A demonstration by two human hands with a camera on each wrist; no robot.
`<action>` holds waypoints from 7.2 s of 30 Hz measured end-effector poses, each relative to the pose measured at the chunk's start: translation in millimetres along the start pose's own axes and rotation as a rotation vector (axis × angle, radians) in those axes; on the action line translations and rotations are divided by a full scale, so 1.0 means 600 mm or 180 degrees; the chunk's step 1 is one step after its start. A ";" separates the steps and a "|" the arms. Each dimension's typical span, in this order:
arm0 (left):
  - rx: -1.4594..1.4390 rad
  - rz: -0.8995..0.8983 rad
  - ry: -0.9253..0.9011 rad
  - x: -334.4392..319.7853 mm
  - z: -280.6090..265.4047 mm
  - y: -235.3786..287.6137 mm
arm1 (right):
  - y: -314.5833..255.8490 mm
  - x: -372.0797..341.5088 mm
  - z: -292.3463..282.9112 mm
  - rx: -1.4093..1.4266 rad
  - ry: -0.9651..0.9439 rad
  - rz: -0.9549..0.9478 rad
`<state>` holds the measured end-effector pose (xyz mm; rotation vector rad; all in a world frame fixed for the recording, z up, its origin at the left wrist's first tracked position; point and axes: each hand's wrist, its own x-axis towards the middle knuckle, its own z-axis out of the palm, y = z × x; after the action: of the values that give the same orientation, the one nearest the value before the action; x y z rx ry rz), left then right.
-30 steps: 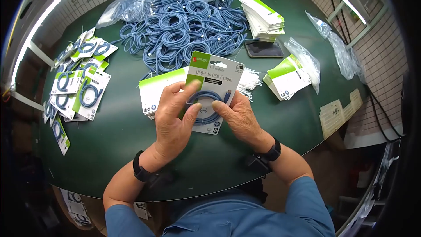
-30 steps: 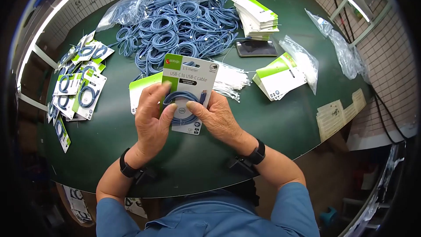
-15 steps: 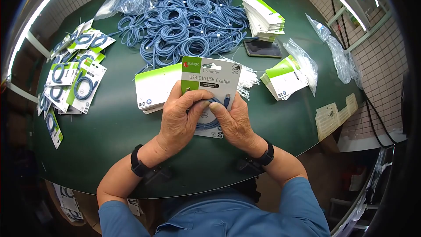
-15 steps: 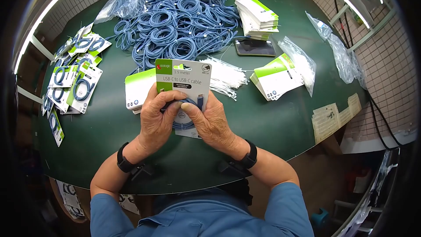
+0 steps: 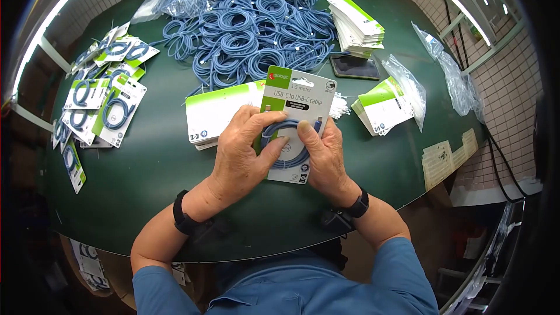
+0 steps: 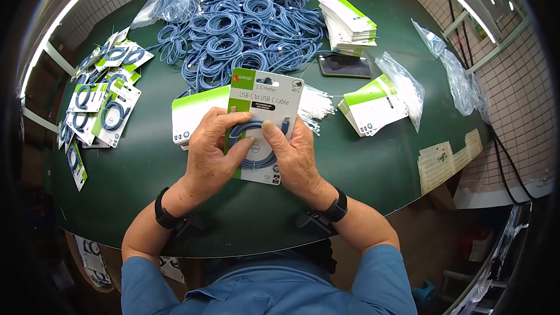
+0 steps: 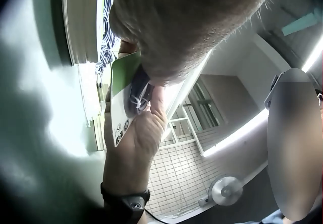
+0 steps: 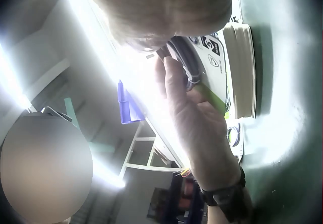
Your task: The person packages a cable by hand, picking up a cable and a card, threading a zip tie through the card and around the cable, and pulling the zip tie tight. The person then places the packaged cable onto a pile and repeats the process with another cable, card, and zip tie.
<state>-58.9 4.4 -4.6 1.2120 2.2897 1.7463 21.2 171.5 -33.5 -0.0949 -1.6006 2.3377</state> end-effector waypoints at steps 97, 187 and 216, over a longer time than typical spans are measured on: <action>-0.2063 -0.1404 -0.0234 -0.016 0.037 -0.034 | 0.007 0.012 -0.053 -0.0248 -0.0138 0.0277; -0.0224 0.0503 0.0437 0.052 0.012 0.034 | -0.039 -0.004 -0.022 -0.0559 -0.0334 -0.0761; -0.0407 -0.0226 -0.0124 0.059 0.001 0.012 | -0.028 0.008 -0.043 -0.1637 -0.0258 -0.0840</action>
<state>-79.3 25.6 16.0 1.1184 2.1354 1.7968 25.8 201.5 -27.1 0.0959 -2.0761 1.7145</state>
